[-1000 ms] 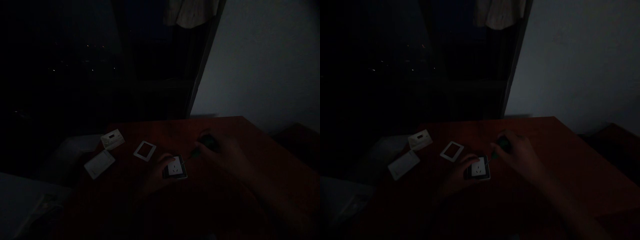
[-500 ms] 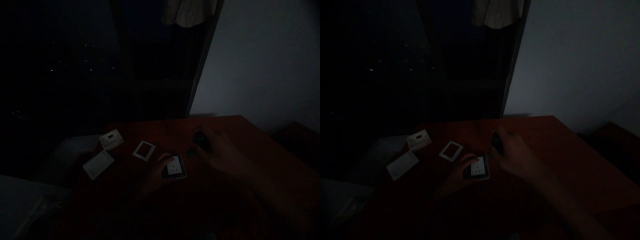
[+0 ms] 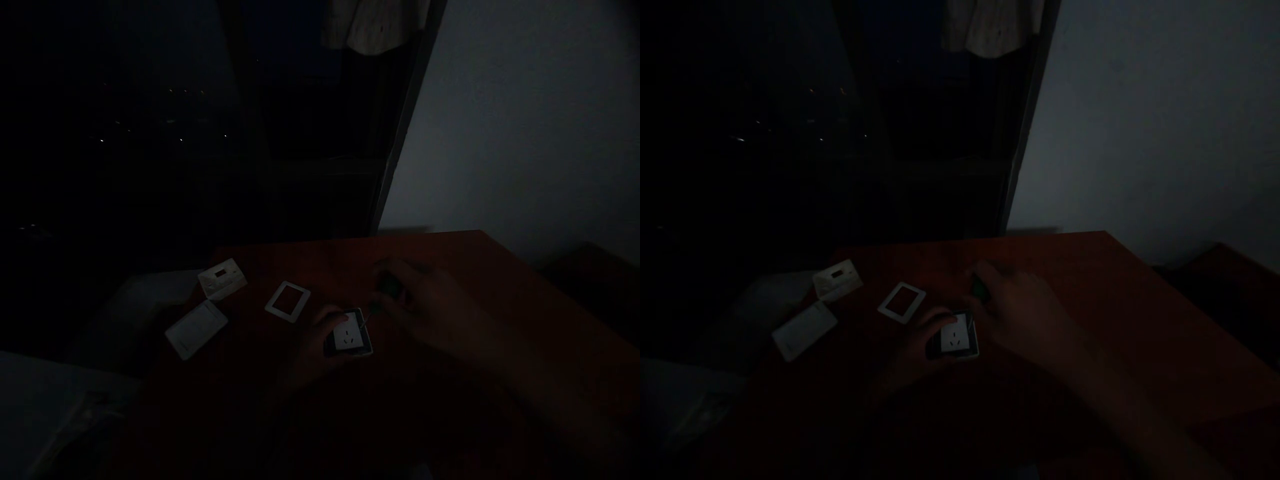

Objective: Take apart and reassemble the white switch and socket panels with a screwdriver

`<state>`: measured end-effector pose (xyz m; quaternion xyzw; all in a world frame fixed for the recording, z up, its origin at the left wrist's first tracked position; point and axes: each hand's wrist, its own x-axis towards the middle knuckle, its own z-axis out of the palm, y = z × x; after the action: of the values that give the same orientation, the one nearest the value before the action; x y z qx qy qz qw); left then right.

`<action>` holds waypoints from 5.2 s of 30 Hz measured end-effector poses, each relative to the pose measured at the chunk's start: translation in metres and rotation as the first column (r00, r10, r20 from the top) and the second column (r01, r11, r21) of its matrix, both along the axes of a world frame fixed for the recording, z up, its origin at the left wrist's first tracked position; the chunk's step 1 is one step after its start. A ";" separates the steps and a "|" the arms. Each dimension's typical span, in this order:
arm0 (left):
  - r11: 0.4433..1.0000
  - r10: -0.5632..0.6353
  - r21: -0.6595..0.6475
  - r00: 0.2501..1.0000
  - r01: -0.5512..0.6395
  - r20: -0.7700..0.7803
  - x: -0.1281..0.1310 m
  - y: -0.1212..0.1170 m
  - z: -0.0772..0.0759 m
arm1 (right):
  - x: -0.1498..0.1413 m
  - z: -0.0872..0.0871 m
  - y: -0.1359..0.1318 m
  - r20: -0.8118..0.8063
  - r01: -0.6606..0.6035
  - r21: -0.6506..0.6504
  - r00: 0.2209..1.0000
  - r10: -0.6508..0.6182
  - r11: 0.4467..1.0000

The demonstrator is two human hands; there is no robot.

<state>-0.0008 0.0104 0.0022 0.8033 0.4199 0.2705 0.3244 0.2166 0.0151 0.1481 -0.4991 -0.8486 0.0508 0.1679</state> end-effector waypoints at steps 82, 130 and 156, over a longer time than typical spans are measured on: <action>1.000 -0.023 -0.004 0.999 0.023 -0.034 -0.003 0.000 0.000 | -0.011 0.000 -0.001 0.182 0.106 0.075 0.976 -0.118 0.992; 1.000 -0.026 0.006 0.999 0.026 -0.035 -0.003 0.000 0.001 | -0.010 -0.004 0.001 -0.038 -0.120 0.016 0.992 0.120 0.993; 0.999 -0.038 0.022 0.999 0.038 -0.027 -0.004 0.001 -0.005 | 0.001 -0.016 0.010 -0.154 -0.115 -0.019 0.982 0.110 0.993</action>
<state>-0.0043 0.0110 -0.0024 0.8184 0.4057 0.2582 0.3145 0.2175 0.0250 0.1318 -0.4472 -0.8593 0.1099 0.2223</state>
